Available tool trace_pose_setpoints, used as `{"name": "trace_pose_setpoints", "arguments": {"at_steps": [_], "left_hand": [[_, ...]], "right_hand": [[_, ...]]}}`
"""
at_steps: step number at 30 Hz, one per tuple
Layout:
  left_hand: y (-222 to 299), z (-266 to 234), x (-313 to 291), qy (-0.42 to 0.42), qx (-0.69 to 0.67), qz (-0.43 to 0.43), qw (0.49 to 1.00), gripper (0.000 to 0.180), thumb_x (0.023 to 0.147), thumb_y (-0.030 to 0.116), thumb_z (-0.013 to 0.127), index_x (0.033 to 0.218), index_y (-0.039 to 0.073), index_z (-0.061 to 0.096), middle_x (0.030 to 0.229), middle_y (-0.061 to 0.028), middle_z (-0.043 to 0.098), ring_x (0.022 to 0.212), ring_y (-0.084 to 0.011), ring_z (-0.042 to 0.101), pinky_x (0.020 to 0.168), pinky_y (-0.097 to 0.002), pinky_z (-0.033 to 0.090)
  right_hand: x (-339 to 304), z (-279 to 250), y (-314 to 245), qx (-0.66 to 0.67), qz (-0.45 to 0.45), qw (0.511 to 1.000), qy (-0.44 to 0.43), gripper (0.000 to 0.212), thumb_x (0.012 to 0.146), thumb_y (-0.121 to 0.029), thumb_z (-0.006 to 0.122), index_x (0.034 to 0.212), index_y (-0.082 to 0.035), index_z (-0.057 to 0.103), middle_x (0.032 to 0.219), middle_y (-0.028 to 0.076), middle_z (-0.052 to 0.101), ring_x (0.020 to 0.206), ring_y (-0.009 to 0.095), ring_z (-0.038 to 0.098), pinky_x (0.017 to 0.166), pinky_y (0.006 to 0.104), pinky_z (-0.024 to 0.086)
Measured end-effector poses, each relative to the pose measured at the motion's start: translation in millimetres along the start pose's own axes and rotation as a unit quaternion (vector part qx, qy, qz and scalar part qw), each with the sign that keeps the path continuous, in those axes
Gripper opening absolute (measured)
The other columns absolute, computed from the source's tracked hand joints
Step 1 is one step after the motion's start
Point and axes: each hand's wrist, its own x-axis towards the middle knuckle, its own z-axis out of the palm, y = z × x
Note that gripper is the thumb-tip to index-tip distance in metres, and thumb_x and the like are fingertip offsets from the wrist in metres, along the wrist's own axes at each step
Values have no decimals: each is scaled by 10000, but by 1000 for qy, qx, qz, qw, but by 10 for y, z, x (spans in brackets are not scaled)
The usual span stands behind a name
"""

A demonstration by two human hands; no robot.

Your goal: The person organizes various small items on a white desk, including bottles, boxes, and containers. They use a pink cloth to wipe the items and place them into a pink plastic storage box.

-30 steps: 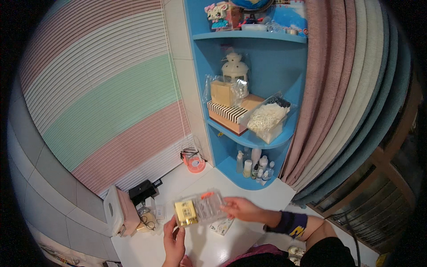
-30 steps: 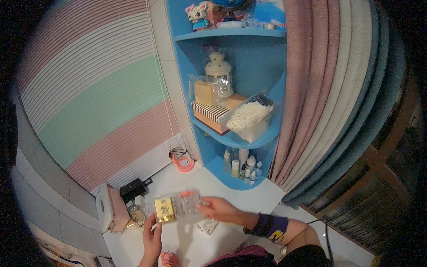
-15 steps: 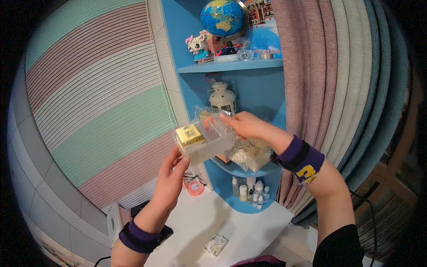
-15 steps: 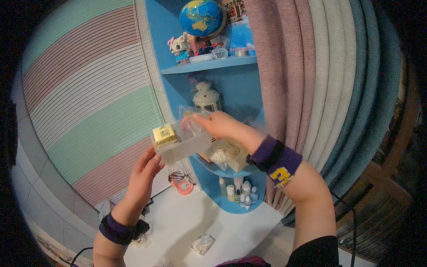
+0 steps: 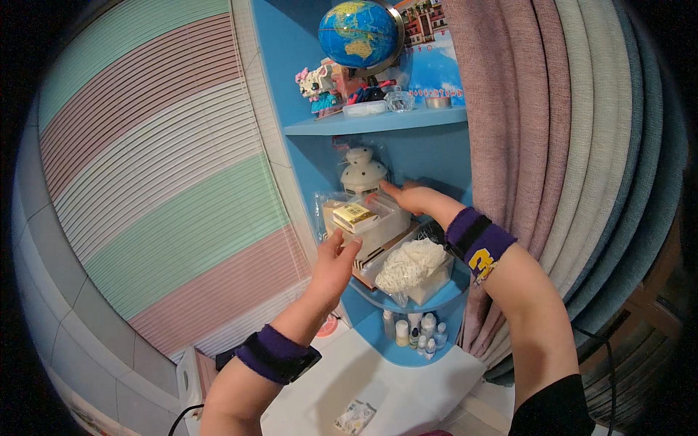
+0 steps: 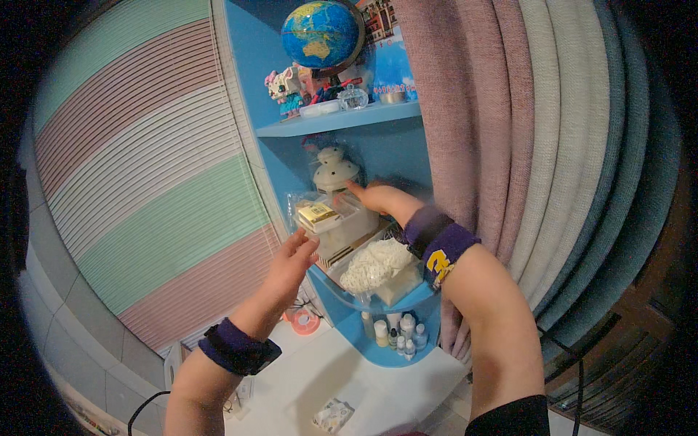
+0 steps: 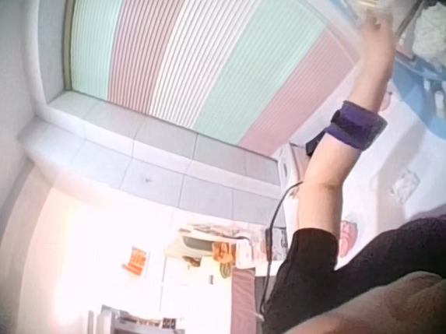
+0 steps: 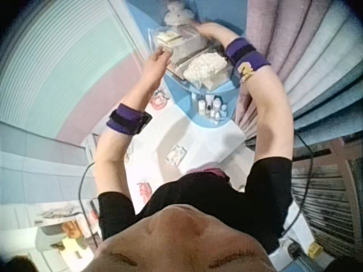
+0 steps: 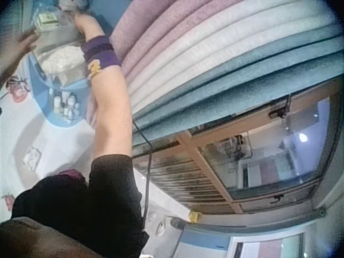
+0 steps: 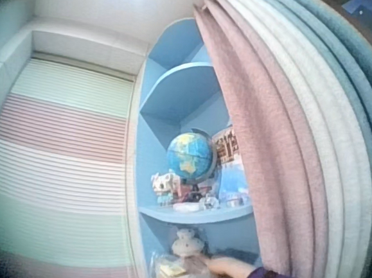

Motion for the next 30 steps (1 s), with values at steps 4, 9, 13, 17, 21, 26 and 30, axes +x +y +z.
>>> {"name": "trace_pose_setpoints", "arguments": {"at_steps": [4, 9, 13, 17, 21, 26, 30], "left_hand": [[-158, 41, 106, -28, -25, -19, 999, 733, 916, 281, 636, 1458, -63, 281, 1374, -171, 461, 1207, -220, 490, 990, -309, 432], [-569, 127, 281, 35, 25, 48, 998, 646, 917, 262, 617, 1403, -89, 376, 1192, -171, 578, 1053, -214, 574, 905, -310, 446], [-810, 54, 393, 45, 50, 73, 995, 639, 922, 263, 606, 1412, -74, 372, 1263, -195, 536, 1093, -233, 564, 937, -318, 439], [-758, 23, 346, 29, 8, 61, 998, 584, 943, 255, 570, 1411, -45, 389, 1242, -193, 556, 1088, -242, 568, 946, -322, 440], [-889, -240, 610, 81, 37, 59, 994, 541, 983, 297, 508, 1409, -15, 388, 1376, -166, 480, 1245, -231, 476, 1032, -331, 386], [-866, -285, 887, 118, 52, 74, 989, 567, 1003, 349, 433, 1414, -37, 374, 1417, -198, 451, 1316, -274, 423, 1088, -338, 320], [-1116, -467, 1228, 107, 76, 80, 988, 589, 1004, 391, 422, 1427, -16, 375, 1423, -188, 449, 1310, -266, 429, 1080, -341, 332]], "right_hand": [[17, 53, 11, 3, 21, 1000, 2, 938, 869, -785, 263, 772, 69, 638, 556, 170, 558, 484, 297, 537, 522, 421, 449], [42, 29, 85, -18, 52, 997, -63, 995, 854, -790, 325, 1212, 111, 549, 999, 248, 662, 676, 306, 653, 587, 409, 506], [29, 107, 147, -13, 46, 998, -40, 907, 883, -760, 307, 751, 70, 646, 552, 165, 563, 503, 291, 555, 539, 403, 463], [18, 109, 255, -83, 10, 997, 7, 867, 898, -728, 341, 886, 73, 670, 753, 198, 650, 705, 321, 645, 652, 405, 511], [-163, 59, 66, -178, 27, 983, 46, 794, 898, -703, 393, 1065, 23, 668, 1048, 196, 664, 967, 323, 654, 797, 403, 522], [-814, -159, -184, -134, -96, 969, 185, 614, 881, -594, 539, 1150, -55, 656, 1114, 148, 658, 958, 290, 661, 789, 390, 526], [-1564, -131, -459, 21, -254, 939, 229, 423, 836, -368, 702, 1120, -58, 656, 1023, 109, 665, 849, 243, 665, 712, 350, 527]]}}
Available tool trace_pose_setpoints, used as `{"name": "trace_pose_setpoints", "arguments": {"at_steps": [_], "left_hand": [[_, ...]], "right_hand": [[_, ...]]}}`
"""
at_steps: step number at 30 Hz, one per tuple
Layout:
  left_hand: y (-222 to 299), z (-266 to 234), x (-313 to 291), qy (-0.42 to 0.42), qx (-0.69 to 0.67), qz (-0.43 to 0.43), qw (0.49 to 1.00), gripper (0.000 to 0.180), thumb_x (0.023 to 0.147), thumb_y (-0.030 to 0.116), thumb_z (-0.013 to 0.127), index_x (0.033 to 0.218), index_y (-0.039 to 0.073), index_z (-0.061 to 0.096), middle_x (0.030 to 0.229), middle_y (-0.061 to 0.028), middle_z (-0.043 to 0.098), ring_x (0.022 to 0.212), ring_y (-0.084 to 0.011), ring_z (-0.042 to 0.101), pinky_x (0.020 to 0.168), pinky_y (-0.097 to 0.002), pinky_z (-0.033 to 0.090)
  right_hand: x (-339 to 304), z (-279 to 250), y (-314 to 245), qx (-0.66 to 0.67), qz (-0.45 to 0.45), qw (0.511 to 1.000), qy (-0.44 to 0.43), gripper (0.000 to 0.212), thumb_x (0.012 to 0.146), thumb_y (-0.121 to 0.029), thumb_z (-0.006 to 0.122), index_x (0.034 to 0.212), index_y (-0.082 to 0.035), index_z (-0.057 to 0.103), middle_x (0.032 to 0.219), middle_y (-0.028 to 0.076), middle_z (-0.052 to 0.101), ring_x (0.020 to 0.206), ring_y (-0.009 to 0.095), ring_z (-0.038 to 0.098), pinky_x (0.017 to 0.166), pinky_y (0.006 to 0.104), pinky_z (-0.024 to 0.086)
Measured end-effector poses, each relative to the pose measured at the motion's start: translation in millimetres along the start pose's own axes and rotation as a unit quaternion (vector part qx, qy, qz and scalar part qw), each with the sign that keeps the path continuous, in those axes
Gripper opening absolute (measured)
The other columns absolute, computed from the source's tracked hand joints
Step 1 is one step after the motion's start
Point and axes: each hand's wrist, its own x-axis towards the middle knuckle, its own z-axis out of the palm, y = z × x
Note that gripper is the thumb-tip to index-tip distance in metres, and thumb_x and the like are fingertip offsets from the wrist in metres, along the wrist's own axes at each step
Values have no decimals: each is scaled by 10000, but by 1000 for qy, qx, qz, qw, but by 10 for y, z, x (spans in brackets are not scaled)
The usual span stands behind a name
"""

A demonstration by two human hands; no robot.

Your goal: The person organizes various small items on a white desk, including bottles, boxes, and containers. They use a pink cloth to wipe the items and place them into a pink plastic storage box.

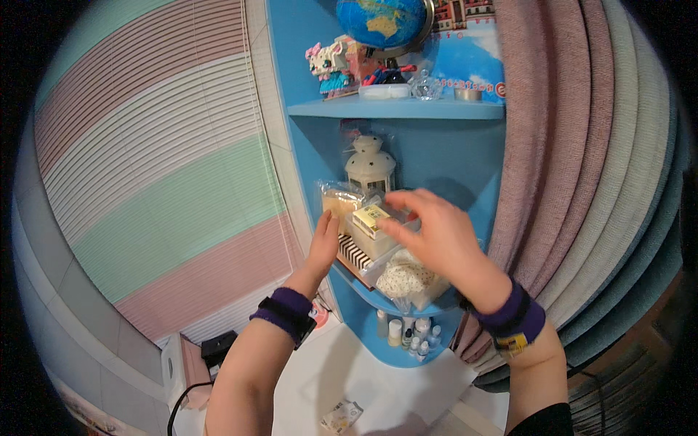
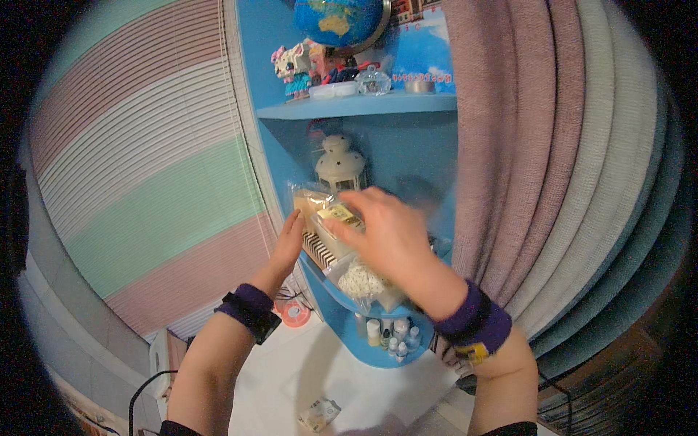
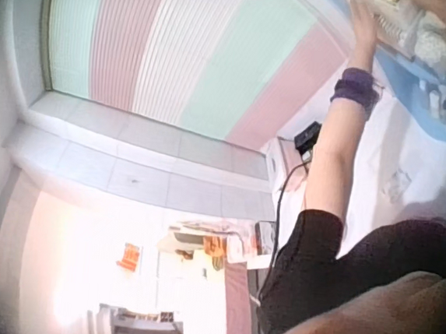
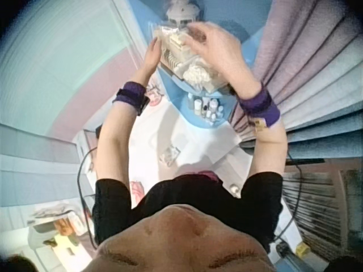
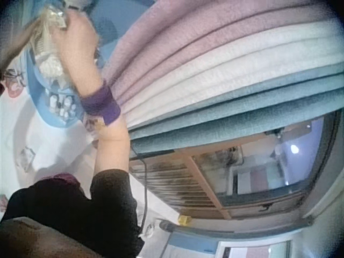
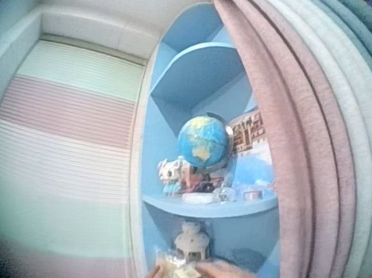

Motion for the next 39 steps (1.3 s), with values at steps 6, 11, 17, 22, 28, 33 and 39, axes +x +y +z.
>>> {"name": "trace_pose_setpoints", "arguments": {"at_steps": [6, 11, 17, 22, 28, 33, 39], "left_hand": [[-146, -359, -167, -16, 0, 29, 999, 574, 1001, 443, 448, 1400, 30, 434, 1402, -131, 481, 1273, -234, 460, 1011, -377, 409], [-318, -803, -996, -2, -14, 14, 1000, 398, 1012, 288, 485, 1315, 31, 499, 1285, -98, 564, 1167, -189, 540, 942, -347, 458], [-1193, -1739, -2929, 17, 163, -159, 974, 250, 962, 181, 565, 1177, 64, 619, 1064, -22, 659, 915, -117, 582, 721, -269, 496], [-2020, -1899, -4727, 56, 128, -336, 932, 229, 925, 117, 574, 1142, 57, 617, 1005, -39, 684, 894, -122, 620, 739, -277, 507], [-2452, -1273, -5320, 34, -43, -498, 865, 482, 913, 153, 595, 1362, 33, 468, 1075, -71, 619, 899, -154, 611, 748, -295, 516], [-2572, -990, -5187, 35, -157, -561, 812, 721, 935, 207, 590, 1531, 188, 184, 1331, -129, 454, 1092, -208, 567, 856, -359, 524], [-2647, -877, -5022, 16, -170, -564, 808, 667, 949, 210, 571, 1515, 187, 218, 1284, -129, 486, 1086, -221, 567, 851, -370, 530]], "right_hand": [[-842, 305, -340, 158, -80, 977, -117, 324, 789, -244, 769, 1050, -78, 673, 883, 82, 666, 747, 203, 644, 639, 315, 508], [-1873, 1153, -145, 232, 28, 917, -324, 318, 825, -237, 730, 1109, -113, 660, 951, 50, 673, 804, 202, 642, 682, 327, 513], [-3284, 2459, 92, 213, 33, 850, -481, 468, 840, -239, 695, 1272, -125, 556, 1170, 127, 592, 1033, 295, 577, 857, 406, 480], [-3853, 3032, -12, 181, 83, 840, -506, 661, 824, -291, 693, 1377, -61, 413, 1253, 224, 506, 1145, 382, 521, 978, 452, 443], [-4297, 3422, -1, 126, 221, 822, -510, 676, 844, -335, 675, 1380, -29, 398, 1266, 240, 488, 1142, 386, 534, 948, 446, 463], [-4526, 3537, 78, 125, 289, 804, -504, 559, 860, -331, 666, 1286, -1, 516, 1183, 226, 571, 1016, 345, 619, 869, 402, 498], [-4611, 3590, 219, 181, 311, 771, -525, 448, 867, -314, 664, 1174, 6, 605, 1066, 229, 643, 935, 342, 655, 818, 409, 509]]}}
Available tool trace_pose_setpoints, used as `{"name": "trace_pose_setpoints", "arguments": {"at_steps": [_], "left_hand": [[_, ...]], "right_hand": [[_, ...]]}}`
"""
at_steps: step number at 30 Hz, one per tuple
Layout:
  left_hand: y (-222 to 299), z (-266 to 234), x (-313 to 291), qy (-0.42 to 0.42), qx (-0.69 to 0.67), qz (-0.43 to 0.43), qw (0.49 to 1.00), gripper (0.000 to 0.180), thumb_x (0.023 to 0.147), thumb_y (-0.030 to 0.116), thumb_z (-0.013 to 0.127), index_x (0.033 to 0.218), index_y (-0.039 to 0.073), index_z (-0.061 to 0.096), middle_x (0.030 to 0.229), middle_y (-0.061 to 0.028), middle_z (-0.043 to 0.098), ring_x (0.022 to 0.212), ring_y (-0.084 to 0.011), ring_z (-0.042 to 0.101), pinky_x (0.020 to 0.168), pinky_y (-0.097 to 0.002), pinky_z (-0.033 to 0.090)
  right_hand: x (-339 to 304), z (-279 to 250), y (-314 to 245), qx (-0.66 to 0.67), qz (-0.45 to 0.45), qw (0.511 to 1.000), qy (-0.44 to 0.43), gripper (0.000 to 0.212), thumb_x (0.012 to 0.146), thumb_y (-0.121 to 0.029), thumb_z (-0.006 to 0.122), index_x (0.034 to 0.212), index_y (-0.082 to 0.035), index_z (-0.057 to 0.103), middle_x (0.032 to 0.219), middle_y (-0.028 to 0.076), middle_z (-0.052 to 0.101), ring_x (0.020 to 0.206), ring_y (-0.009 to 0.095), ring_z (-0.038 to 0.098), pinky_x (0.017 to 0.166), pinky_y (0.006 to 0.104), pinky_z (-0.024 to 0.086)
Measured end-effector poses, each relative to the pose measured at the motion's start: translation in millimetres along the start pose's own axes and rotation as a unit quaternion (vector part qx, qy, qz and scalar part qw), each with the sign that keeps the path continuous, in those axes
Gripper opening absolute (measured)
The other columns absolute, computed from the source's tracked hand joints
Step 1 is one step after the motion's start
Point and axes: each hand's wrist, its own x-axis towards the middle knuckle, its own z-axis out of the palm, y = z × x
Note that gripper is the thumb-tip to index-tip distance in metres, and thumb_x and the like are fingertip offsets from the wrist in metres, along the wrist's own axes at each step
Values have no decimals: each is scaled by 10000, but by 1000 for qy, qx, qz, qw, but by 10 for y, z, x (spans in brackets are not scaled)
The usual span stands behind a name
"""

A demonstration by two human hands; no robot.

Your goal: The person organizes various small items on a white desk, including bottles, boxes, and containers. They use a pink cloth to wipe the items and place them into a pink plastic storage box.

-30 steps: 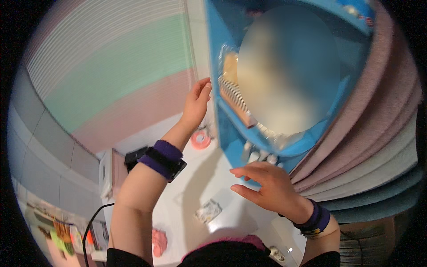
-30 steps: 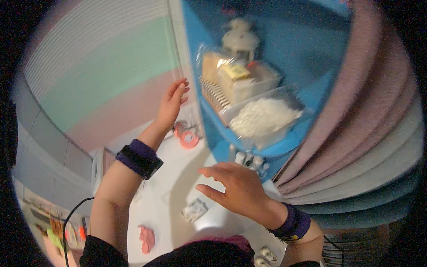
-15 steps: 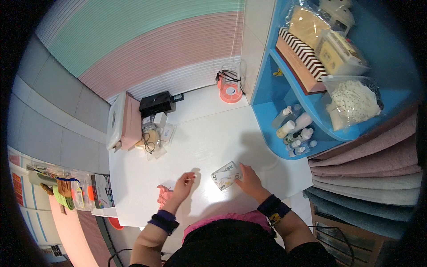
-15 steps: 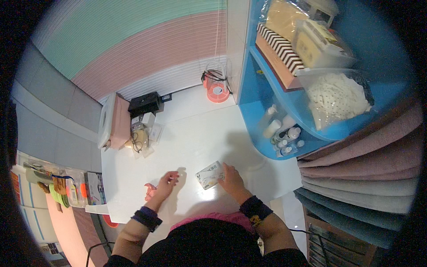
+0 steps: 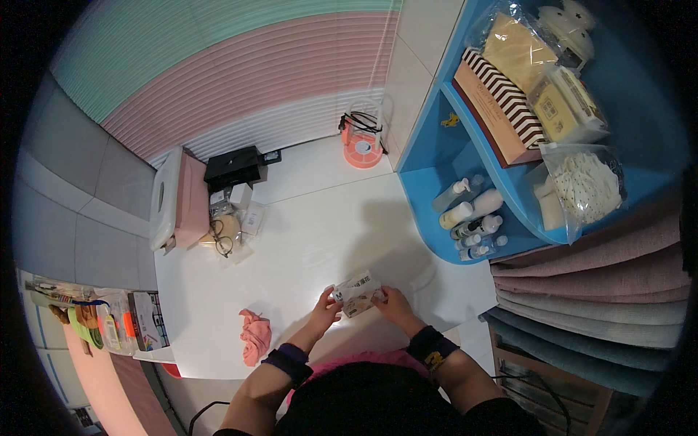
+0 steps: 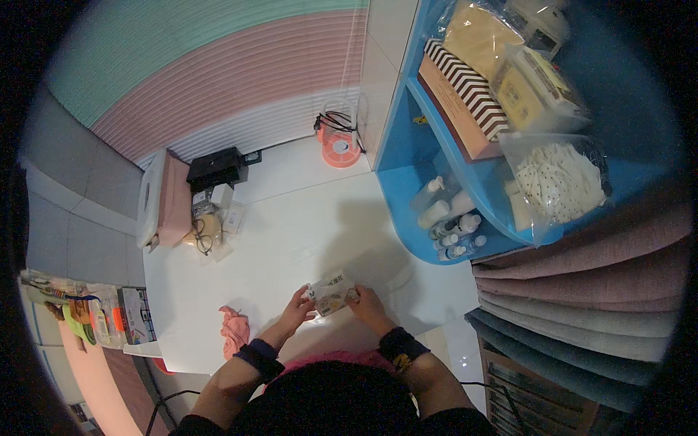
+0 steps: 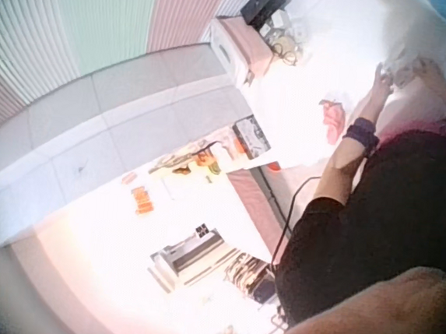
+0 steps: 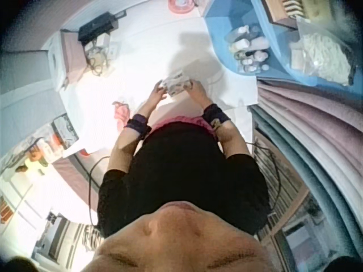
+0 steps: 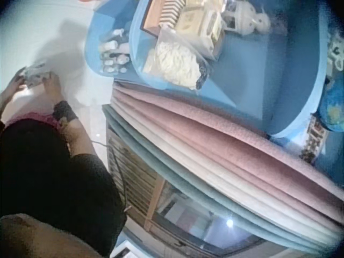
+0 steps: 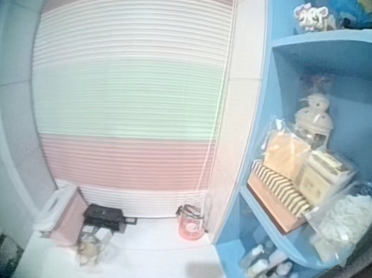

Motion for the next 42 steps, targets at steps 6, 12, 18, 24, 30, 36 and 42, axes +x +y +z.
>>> {"name": "trace_pose_setpoints", "arguments": {"at_steps": [6, 12, 18, 24, 30, 36, 42], "left_hand": [[281, 131, 131, 27, -32, 17, 999, 635, 967, 197, 547, 1509, 176, 216, 1258, -128, 509, 1114, -239, 566, 874, -407, 529], [926, 321, 670, 17, -64, 87, 994, 616, 978, 186, 538, 1507, 165, 224, 1260, -117, 523, 1120, -245, 562, 906, -432, 509], [1729, 690, 1388, -15, -48, 146, 988, 580, 977, 193, 530, 1495, 184, 269, 1280, -129, 515, 1135, -241, 543, 910, -414, 501], [2106, 1053, 2078, -55, -58, 143, 986, 589, 958, 181, 553, 1487, 213, 296, 1323, -126, 483, 1128, -246, 541, 918, -418, 493], [2217, 1436, 2489, -97, -72, 129, 984, 644, 967, 171, 553, 1507, 164, 201, 1481, -125, 368, 1241, -273, 491, 977, -412, 452], [2305, 1804, 2653, -174, -104, 138, 969, 622, 974, 204, 551, 1499, 150, 221, 1507, -94, 342, 1322, -263, 417, 1039, -445, 398], [2093, 1494, 2517, -120, 4, 264, 957, 520, 965, 133, 526, 1448, 79, 339, 1343, -129, 541, 1174, -241, 540, 959, -337, 443]], "right_hand": [[210, -110, 62, 138, -12, 990, 26, 402, 897, -198, 655, 1229, 14, 573, 1035, 126, 665, 844, 217, 657, 720, 343, 524], [677, -674, -426, 258, 3, 961, 98, 444, 895, -103, 639, 1303, 26, 519, 1145, 121, 617, 945, 200, 638, 778, 323, 527], [1305, -1069, -356, 395, -7, 899, 191, 539, 924, -100, 612, 1422, -54, 410, 1306, 98, 523, 1083, 208, 584, 871, 368, 505], [1628, -1386, -352, 422, -95, 862, 263, 742, 906, -104, 629, 1509, -42, 200, 1417, 156, 389, 1214, 267, 486, 958, 382, 462], [1656, -1376, -324, 502, -22, 828, 249, 746, 941, -146, 612, 1518, -72, 144, 1497, 191, 284, 1334, 305, 402, 1037, 408, 421], [1734, -1443, -175, 500, -53, 834, 227, 753, 931, -170, 632, 1517, -67, 170, 1512, 186, 273, 1336, 312, 409, 1042, 425, 416], [1569, -1402, -240, 505, 4, 843, 184, 618, 945, -188, 607, 1466, -50, 304, 1445, 168, 362, 1262, 298, 481, 997, 418, 450]]}}
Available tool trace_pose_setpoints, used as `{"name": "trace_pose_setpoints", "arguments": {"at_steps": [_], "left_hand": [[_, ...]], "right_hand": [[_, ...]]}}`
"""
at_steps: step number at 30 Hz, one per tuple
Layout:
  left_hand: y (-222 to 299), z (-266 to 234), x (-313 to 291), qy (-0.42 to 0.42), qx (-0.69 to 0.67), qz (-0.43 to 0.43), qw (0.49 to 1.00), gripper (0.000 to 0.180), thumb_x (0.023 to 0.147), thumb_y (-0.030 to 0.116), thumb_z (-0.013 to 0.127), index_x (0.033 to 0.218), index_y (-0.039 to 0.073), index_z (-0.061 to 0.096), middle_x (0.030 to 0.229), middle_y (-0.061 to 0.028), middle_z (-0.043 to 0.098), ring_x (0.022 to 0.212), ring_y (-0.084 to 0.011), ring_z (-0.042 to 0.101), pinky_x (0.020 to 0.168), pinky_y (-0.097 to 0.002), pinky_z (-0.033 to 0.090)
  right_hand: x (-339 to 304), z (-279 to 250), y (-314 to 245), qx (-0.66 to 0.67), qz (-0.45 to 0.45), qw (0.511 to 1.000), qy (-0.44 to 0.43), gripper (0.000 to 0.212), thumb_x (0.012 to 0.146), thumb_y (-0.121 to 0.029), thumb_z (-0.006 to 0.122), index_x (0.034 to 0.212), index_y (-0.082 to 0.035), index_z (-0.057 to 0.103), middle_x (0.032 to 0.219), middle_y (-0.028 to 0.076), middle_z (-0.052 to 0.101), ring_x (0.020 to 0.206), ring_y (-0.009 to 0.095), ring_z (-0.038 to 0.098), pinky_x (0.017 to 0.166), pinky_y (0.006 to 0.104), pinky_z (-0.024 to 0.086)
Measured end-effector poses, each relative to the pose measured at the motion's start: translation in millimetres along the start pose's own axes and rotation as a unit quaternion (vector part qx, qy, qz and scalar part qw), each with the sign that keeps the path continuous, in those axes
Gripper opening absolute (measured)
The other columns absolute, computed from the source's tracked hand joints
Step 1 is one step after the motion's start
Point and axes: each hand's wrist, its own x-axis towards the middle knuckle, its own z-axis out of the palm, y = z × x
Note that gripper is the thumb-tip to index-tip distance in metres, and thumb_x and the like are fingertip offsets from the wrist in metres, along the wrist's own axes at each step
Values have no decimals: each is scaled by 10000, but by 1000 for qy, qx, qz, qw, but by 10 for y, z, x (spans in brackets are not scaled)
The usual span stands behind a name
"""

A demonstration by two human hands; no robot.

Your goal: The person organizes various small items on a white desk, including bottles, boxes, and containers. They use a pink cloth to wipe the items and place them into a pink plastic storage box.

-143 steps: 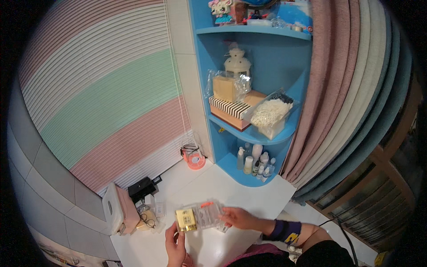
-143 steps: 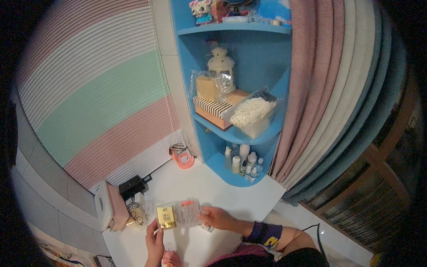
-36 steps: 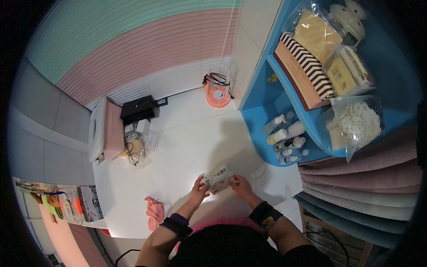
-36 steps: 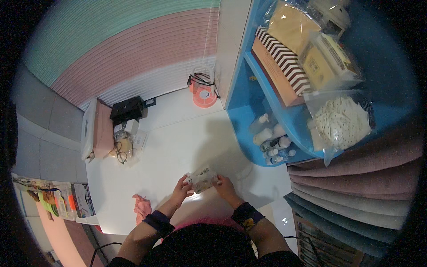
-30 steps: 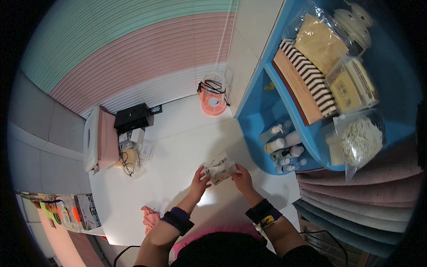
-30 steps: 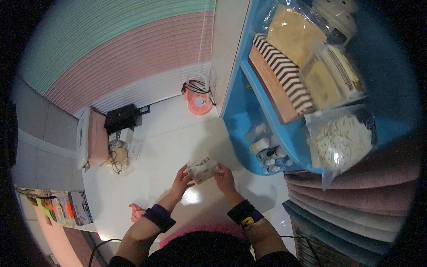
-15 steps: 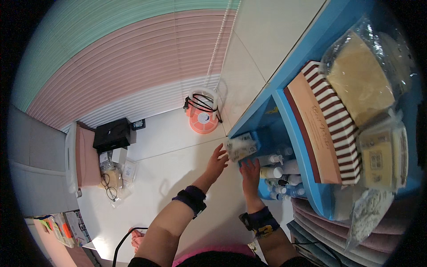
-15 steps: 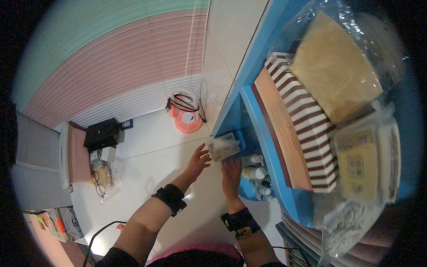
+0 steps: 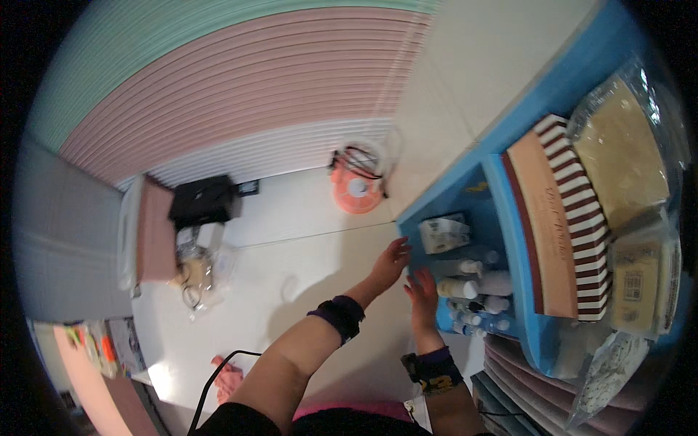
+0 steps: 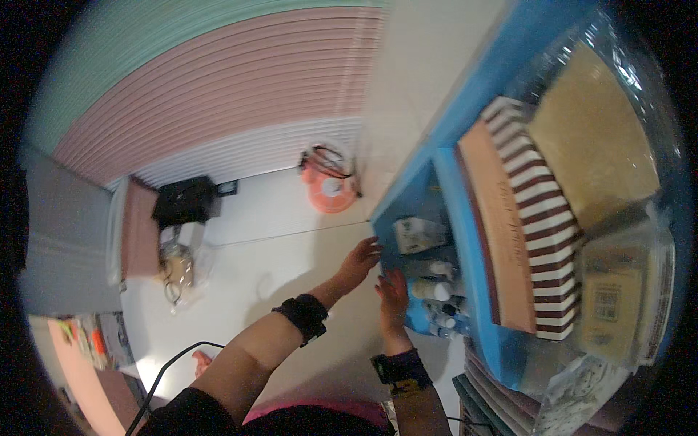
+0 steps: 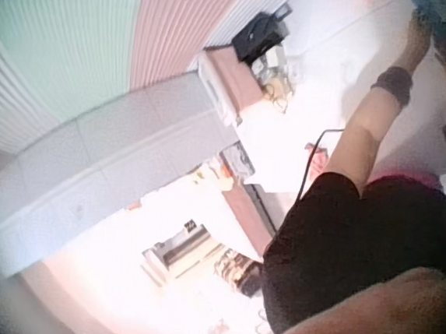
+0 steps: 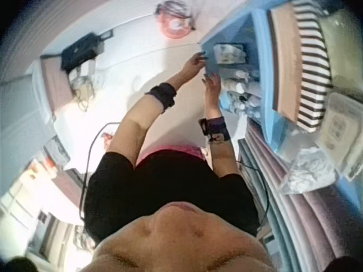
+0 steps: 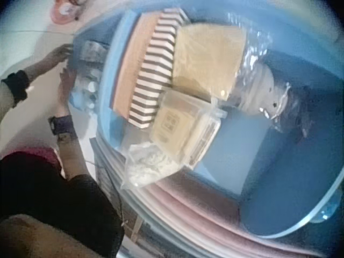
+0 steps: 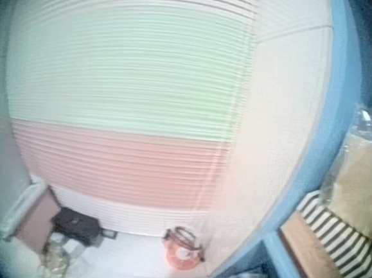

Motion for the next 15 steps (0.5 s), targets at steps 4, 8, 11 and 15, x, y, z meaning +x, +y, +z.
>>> {"name": "trace_pose_setpoints", "arguments": {"at_steps": [4, 8, 11, 15], "left_hand": [[12, -509, -979, 71, 60, 4, 996, 439, 970, 103, 505, 1393, 65, 392, 1245, -125, 582, 1114, -214, 573, 900, -323, 480], [166, -1113, -2383, 198, 125, -11, 972, 370, 946, 10, 492, 1315, 45, 479, 1233, -86, 590, 1104, -175, 579, 912, -321, 484], [99, -1535, -3492, 318, 215, 27, 923, 300, 938, -4, 488, 1232, 29, 537, 1224, -89, 595, 1105, -173, 583, 914, -324, 482], [10, -1843, -4648, 443, 442, 29, 779, 346, 855, 77, 567, 1200, 61, 572, 1197, -153, 583, 1101, -331, 546, 938, -427, 460]], "right_hand": [[-350, 151, 187, -44, 44, 998, -14, 484, 928, -130, 610, 1380, -83, 444, 1307, 118, 485, 1093, 206, 564, 880, 353, 491], [-731, 387, 491, -103, 60, 988, -100, 389, 915, -101, 617, 1295, -75, 538, 1224, 92, 553, 988, 176, 600, 784, 310, 514], [-1017, 636, 726, -153, 34, 970, -187, 359, 905, -78, 621, 1260, -66, 572, 1176, 84, 605, 918, 154, 626, 736, 288, 522], [-1376, 1042, 966, -244, 23, 926, -287, 319, 902, -114, 628, 1217, -72, 604, 1146, 71, 648, 913, 148, 638, 776, 284, 520]]}}
